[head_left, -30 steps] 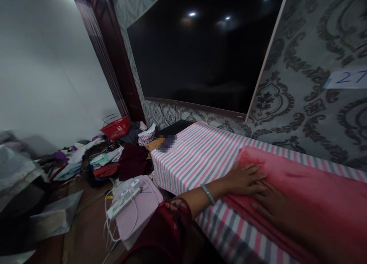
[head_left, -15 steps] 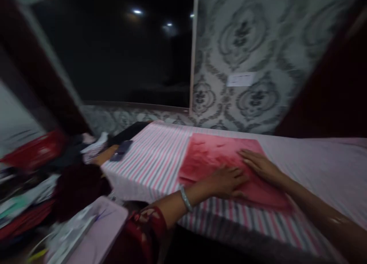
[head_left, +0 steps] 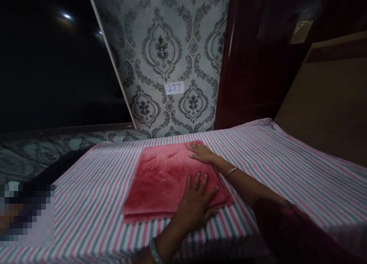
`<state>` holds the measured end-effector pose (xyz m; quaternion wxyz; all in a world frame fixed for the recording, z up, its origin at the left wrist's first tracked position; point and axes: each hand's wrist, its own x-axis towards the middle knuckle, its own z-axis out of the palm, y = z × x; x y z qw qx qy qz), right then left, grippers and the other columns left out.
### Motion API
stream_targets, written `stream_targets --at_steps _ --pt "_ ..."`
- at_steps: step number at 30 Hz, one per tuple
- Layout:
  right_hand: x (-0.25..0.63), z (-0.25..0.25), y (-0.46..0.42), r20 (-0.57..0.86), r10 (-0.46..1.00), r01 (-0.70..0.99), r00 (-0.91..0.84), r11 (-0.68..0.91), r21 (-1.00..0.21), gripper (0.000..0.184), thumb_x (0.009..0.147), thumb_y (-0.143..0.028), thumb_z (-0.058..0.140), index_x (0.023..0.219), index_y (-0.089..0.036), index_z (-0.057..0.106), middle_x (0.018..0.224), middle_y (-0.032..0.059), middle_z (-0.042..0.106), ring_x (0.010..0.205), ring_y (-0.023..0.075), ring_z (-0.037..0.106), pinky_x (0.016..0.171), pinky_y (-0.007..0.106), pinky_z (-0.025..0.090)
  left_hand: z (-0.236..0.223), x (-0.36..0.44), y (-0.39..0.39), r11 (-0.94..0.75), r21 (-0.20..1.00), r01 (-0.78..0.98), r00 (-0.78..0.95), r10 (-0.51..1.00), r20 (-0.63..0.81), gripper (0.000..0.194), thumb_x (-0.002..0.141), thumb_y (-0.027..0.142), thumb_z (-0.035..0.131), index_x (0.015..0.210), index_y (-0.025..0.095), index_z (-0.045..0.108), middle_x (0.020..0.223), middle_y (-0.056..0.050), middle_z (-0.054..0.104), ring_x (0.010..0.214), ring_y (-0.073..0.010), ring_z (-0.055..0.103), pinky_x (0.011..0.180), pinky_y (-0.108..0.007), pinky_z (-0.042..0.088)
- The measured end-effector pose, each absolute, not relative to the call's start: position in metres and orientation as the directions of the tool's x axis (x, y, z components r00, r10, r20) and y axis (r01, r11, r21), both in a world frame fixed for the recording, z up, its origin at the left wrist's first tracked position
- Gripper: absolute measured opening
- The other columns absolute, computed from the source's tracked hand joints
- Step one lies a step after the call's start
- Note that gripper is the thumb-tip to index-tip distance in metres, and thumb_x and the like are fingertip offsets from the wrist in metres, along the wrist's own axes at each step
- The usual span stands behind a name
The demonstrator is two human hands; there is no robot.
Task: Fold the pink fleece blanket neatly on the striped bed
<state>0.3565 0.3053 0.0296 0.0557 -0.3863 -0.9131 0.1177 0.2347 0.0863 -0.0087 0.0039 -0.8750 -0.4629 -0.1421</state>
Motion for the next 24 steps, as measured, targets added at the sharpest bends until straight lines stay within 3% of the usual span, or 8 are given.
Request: stream_targets --at_steps 3,6,12,16,20,24 --pt "0.354 0.025 0.332 -0.034 0.794 0.75 -0.607 0.557 -0.357 0.068 0.099 -0.066 0.031 0.158 -0.033 0.028 0.166 0.0018 0.016 0.153 0.0313 0.007 0.12 0.056 0.011 -0.01 0.234 0.086 -0.568 0.092 0.818 0.528 0.804 0.273 0.074 0.091 0.057 0.056 0.156 0.038 0.026 0.168 -0.008 0.011 0.153 -0.0381 0.008 0.117 -0.069 0.015" --pt "0.354 0.019 0.348 -0.071 0.838 0.782 -0.542 0.471 -0.407 0.067 0.101 -0.061 0.024 0.159 -0.028 0.028 0.166 0.0048 0.017 0.152 0.0304 0.012 0.12 0.055 0.016 -0.01 0.235 0.086 -0.56 0.072 0.826 0.523 0.807 0.276 0.076 0.09 0.056 0.058 0.157 0.039 0.024 0.169 -0.006 0.006 0.153 -0.0378 0.007 0.118 -0.068 0.015" --pt "0.354 0.017 0.351 -0.065 0.864 0.803 -0.5 0.434 -0.408 0.062 0.103 -0.054 0.02 0.158 -0.026 0.03 0.165 0.0047 0.02 0.152 0.0259 0.016 0.121 0.05 0.017 -0.008 0.233 0.084 -0.557 0.065 0.828 0.522 0.807 0.276 0.076 0.091 0.053 0.057 0.157 0.041 0.021 0.169 -0.005 0.007 0.153 -0.0371 0.007 0.118 -0.068 0.016" --pt "0.354 0.036 0.336 -0.026 0.896 0.837 -0.444 0.404 -0.368 0.063 0.103 -0.054 0.023 0.158 -0.025 0.031 0.166 0.0071 0.016 0.152 0.033 0.01 0.118 0.06 0.016 -0.009 0.234 0.085 -0.562 0.072 0.824 0.52 0.801 0.297 0.071 0.093 0.057 0.052 0.156 0.04 0.025 0.168 -0.007 0.014 0.153 -0.0369 0.011 0.117 -0.068 0.018" --pt "0.345 0.056 0.295 0.13 0.817 0.771 -0.562 0.574 -0.277 0.059 0.103 -0.052 0.028 0.156 -0.028 0.034 0.166 0.0038 0.013 0.153 0.0302 0.002 0.12 0.059 0.008 -0.007 0.235 0.087 -0.586 0.047 0.809 0.542 0.774 0.328 0.075 0.091 0.059 0.052 0.157 0.036 0.026 0.167 -0.009 0.017 0.152 -0.0374 0.016 0.116 -0.066 0.021" --pt "0.33 0.061 0.241 0.089 0.57 0.534 -0.817 0.805 -0.258 0.058 0.101 -0.054 0.033 0.155 -0.032 0.036 0.165 0.0025 0.016 0.152 0.0301 0.009 0.121 0.057 0.009 0.001 0.229 0.074 -0.597 0.025 0.802 0.54 0.743 0.395 0.072 0.093 0.052 0.051 0.157 0.025 0.028 0.164 -0.01 0.028 0.151 -0.0309 0.023 0.12 -0.057 0.02"
